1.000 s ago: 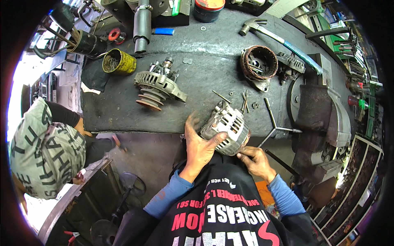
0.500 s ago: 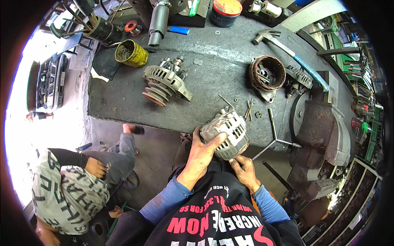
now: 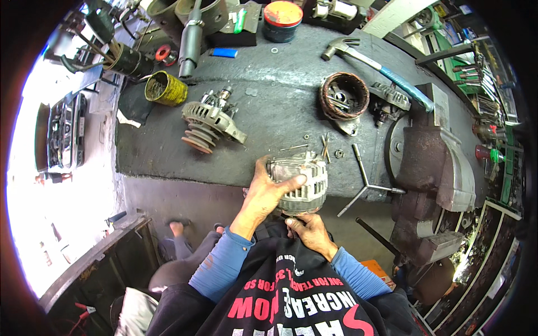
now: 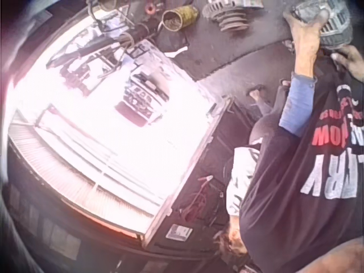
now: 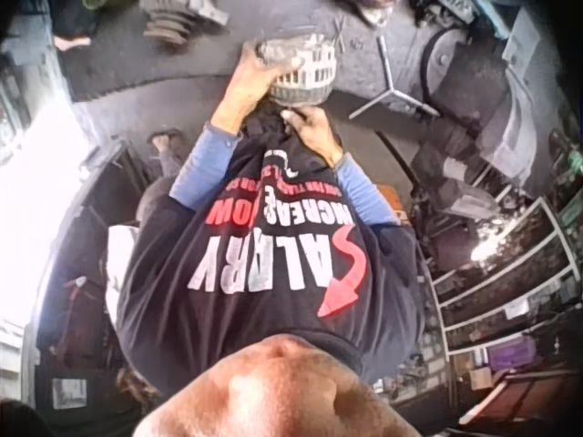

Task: The person disassembles an alternator on a workbench using a T-handle wrench and screwdriver. They remove bolts, separate the housing halves, and inspect the internal components. The person then reassembles the alternator by aligning the halves and tightening the bolts.

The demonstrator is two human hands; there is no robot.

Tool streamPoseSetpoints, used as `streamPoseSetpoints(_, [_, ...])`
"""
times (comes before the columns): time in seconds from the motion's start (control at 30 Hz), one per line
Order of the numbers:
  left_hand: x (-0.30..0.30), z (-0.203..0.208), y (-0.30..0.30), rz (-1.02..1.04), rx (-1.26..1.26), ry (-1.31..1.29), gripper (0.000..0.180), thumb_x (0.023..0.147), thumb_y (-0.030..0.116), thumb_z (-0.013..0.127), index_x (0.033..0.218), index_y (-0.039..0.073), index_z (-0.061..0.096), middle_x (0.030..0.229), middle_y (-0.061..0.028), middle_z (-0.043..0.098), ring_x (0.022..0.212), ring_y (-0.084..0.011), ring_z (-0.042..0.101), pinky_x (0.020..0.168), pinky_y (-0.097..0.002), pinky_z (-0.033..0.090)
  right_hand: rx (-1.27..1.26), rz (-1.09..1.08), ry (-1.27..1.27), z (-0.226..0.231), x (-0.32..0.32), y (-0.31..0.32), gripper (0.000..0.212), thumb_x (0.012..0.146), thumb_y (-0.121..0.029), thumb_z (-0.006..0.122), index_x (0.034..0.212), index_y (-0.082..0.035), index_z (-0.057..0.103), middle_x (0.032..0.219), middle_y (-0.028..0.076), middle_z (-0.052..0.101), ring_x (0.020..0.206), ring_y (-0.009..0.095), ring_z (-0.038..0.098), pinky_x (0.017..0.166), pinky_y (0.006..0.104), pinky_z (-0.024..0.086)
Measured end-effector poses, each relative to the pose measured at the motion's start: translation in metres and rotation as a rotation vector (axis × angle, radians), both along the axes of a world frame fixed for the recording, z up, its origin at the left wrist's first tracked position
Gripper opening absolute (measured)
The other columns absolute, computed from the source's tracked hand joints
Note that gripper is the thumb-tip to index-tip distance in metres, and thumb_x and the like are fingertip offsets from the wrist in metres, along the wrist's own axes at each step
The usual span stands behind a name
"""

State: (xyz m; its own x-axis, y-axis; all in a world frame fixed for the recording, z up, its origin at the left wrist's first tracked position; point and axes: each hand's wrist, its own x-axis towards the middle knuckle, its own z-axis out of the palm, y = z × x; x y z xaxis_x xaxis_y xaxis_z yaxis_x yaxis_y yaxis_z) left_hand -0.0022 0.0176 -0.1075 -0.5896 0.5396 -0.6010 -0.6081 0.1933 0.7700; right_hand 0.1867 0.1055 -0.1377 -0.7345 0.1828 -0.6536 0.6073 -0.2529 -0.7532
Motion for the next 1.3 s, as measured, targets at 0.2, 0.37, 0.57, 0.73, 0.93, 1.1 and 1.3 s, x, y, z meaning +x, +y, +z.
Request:
streamPoseSetpoints(0.2, [-0.013,-0.010,0.007,0.072,0.000,-0.033,0.100,0.078,0.045,0.095,0.142,-0.012,0.042,0.131,-0.0241,0.063,0.123,-0.0289,0.064,0.104,-0.0402,0.054,-0.173,-0.085,-0.051,-0.003,-0.012,-0.015,0.029,0.104,-0.014,0.071,0.127,0.004,0.070,0.080,0.001,0.069,0.066,0.008,0.063,0.060,0.0273,0.054])
streamPoseSetpoints(0.37, [-0.012,-0.015,0.004,0.002,0.009,0.072,0.095,0.078,0.036,0.096,0.142,-0.010,0.044,0.131,-0.0227,0.064,0.121,-0.0274,0.065,0.103,-0.0395,0.054,-0.147,-0.027,0.048,-0.014,-0.010,-0.013,0.026,0.102,-0.009,0.071,0.126,0.001,0.071,0.090,0.004,0.072,0.076,0.011,0.067,0.070,0.0297,0.056])
streamPoseSetpoints(0.57, [-0.011,-0.013,0.010,-0.040,0.006,0.097,0.100,0.076,0.036,0.096,0.147,-0.009,0.042,0.131,-0.0226,0.065,0.121,-0.0279,0.064,0.105,-0.0406,0.053,0.189,0.294,0.072,0.002,-0.013,0.016,0.036,0.100,-0.022,0.073,0.132,-0.006,0.072,0.122,0.016,0.076,0.113,0.027,0.072,0.100,0.0383,0.054])
streamPoseSetpoints(0.73, [-0.009,-0.013,0.015,-0.135,-0.027,0.196,0.103,0.071,0.029,0.100,0.149,-0.005,0.041,0.135,-0.0201,0.063,0.126,-0.0278,0.061,0.109,-0.0408,0.050,0.583,0.189,-0.090,0.039,0.027,0.078,0.031,0.100,-0.022,0.072,0.126,-0.004,0.074,0.114,0.020,0.077,0.107,0.032,0.074,0.093,0.0415,0.057])
streamPoseSetpoints(0.93, [-0.002,-0.008,0.015,-0.104,0.048,0.161,0.118,0.068,0.026,0.101,0.158,-0.002,0.030,0.142,-0.0192,0.058,0.132,-0.0279,0.057,0.114,-0.0417,0.046,1.193,-0.275,-0.251,0.011,0.033,0.119,0.044,0.092,-0.019,0.082,0.129,-0.003,0.064,0.085,0.010,0.069,0.072,0.021,0.064,0.069,0.0362,0.051])
streamPoseSetpoints(1.1, [-0.002,-0.013,0.016,-0.122,0.030,0.149,0.125,0.063,0.025,0.103,0.158,-0.007,0.027,0.145,-0.0236,0.056,0.135,-0.0300,0.055,0.116,-0.0411,0.043,1.219,-0.412,-0.405,-0.004,0.023,0.120,0.040,0.091,-0.017,0.079,0.124,-0.001,0.064,0.091,0.019,0.071,0.081,0.034,0.068,0.076,0.0446,0.053])
streamPoseSetpoints(1.3, [-0.015,0.002,0.017,-0.115,0.029,0.097,0.113,0.064,0.019,0.099,0.155,-0.005,0.036,0.142,-0.0201,0.059,0.132,-0.0280,0.057,0.114,-0.0400,0.045,1.385,-0.338,-0.411,-0.009,0.024,0.122,0.036,0.090,-0.018,0.075,0.119,0.000,0.067,0.091,0.025,0.073,0.085,0.043,0.072,0.078,0.0495,0.055])
